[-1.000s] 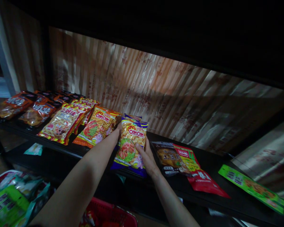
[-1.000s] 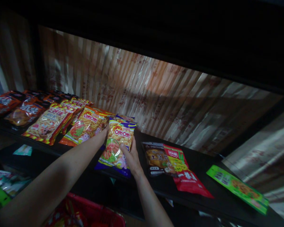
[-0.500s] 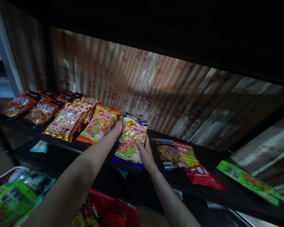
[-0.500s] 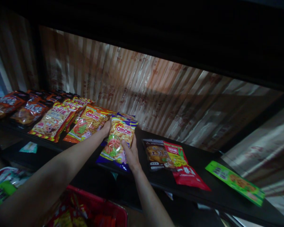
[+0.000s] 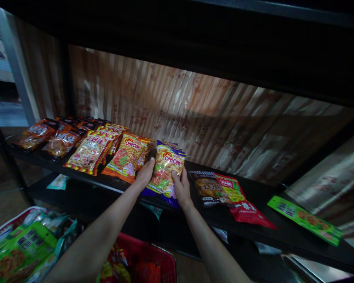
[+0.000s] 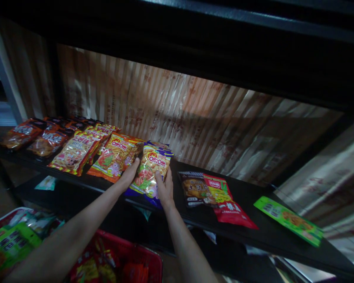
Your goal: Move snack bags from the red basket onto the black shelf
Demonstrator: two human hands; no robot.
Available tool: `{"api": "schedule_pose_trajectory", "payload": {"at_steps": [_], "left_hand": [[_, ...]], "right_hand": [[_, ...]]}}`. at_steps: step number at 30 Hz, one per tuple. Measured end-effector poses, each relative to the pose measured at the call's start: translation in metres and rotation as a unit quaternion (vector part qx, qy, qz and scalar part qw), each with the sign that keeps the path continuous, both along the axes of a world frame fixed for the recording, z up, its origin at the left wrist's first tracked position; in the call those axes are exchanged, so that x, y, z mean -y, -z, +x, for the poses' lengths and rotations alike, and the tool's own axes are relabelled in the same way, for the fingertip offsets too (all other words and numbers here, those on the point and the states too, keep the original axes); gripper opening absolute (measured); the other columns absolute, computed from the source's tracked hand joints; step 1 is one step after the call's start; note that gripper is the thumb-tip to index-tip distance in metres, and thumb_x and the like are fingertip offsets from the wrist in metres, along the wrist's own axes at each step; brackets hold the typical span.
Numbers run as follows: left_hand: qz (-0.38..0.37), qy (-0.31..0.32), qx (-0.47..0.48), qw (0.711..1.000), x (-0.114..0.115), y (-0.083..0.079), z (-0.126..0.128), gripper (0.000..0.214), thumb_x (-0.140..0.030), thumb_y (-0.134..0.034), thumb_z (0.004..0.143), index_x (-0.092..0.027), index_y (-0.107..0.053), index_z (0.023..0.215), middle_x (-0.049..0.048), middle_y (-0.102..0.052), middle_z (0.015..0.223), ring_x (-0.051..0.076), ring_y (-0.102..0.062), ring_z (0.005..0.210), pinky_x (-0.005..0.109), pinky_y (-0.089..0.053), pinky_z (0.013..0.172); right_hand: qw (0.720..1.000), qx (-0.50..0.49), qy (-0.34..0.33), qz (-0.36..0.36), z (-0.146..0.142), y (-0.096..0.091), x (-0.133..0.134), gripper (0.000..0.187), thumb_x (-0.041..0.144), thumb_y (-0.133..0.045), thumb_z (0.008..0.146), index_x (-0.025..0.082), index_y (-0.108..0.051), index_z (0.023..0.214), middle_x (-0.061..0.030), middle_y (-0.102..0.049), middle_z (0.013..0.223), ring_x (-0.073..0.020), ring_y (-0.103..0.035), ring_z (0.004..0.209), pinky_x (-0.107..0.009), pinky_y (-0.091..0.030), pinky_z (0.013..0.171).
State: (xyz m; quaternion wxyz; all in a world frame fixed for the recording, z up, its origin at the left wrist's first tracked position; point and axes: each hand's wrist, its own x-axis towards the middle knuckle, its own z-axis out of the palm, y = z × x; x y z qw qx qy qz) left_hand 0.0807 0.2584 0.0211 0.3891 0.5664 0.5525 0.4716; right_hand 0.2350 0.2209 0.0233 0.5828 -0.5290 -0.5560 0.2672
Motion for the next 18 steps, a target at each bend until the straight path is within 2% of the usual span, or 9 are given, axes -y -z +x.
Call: {"api": "schedule_pose_trajectory", "payload": {"at_steps": [5, 10, 13, 15, 18], "left_hand": [[0.064, 0.075, 0.023, 0.995, 0.020, 0.002, -0.007, 0.061, -0.062, -0.029, 0.088, -0.022, -0.056, 0.126, 0.0033, -0.056, 0.133, 0.022, -0.047, 0.126, 0.035, -0.033, 0.106], [0.054, 0.042, -0.056, 0.996, 0.029, 0.002, -0.005, 0.063, -0.060, -0.039, 0.085, -0.022, -0.045, 0.135, 0.0047, -0.048, 0.141, 0.024, -0.043, 0.129, 0.037, -0.030, 0.108], [0.083, 0.022, -0.104, 0.991, 0.033, 0.004, -0.003, 0.070, -0.058, -0.045, 0.083, -0.021, -0.035, 0.142, 0.0062, -0.041, 0.145, 0.023, -0.040, 0.131, 0.036, -0.030, 0.108], [0.098, 0.022, -0.133, 0.986, 0.034, 0.005, -0.002, 0.076, -0.058, -0.051, 0.079, -0.022, -0.031, 0.143, 0.0067, -0.042, 0.145, 0.024, -0.041, 0.130, 0.036, -0.031, 0.107], [0.097, 0.024, -0.154, 0.983, 0.034, 0.005, -0.001, 0.077, -0.061, -0.053, 0.077, -0.022, -0.034, 0.141, 0.0069, -0.049, 0.139, 0.025, -0.047, 0.126, 0.037, -0.035, 0.104]], "right_hand": [[0.999, 0.023, 0.019, 0.025, 0.000, -0.003, -0.004, 0.062, 0.052, -0.052, 0.081, 0.021, -0.042, 0.134, -0.0087, -0.061, 0.124, -0.0248, -0.058, 0.110, -0.038, -0.042, 0.096], [0.997, 0.060, 0.027, 0.035, 0.004, 0.000, -0.011, 0.068, 0.054, -0.050, 0.081, 0.021, -0.035, 0.139, -0.0099, -0.054, 0.133, -0.0262, -0.052, 0.120, -0.040, -0.038, 0.101], [0.997, 0.070, 0.026, 0.016, 0.005, 0.004, -0.010, 0.072, 0.056, -0.048, 0.082, 0.021, -0.030, 0.142, -0.0115, -0.054, 0.133, -0.0273, -0.052, 0.121, -0.042, -0.038, 0.101], [0.997, 0.067, 0.020, 0.015, 0.004, 0.005, -0.008, 0.073, 0.057, -0.047, 0.082, 0.020, -0.030, 0.143, -0.0119, -0.054, 0.133, -0.0271, -0.052, 0.121, -0.041, -0.039, 0.101], [0.998, 0.060, 0.006, 0.032, 0.005, 0.005, -0.007, 0.072, 0.058, -0.045, 0.083, 0.019, -0.031, 0.142, -0.0111, -0.051, 0.136, -0.0254, -0.048, 0.125, -0.039, -0.036, 0.104]]}}
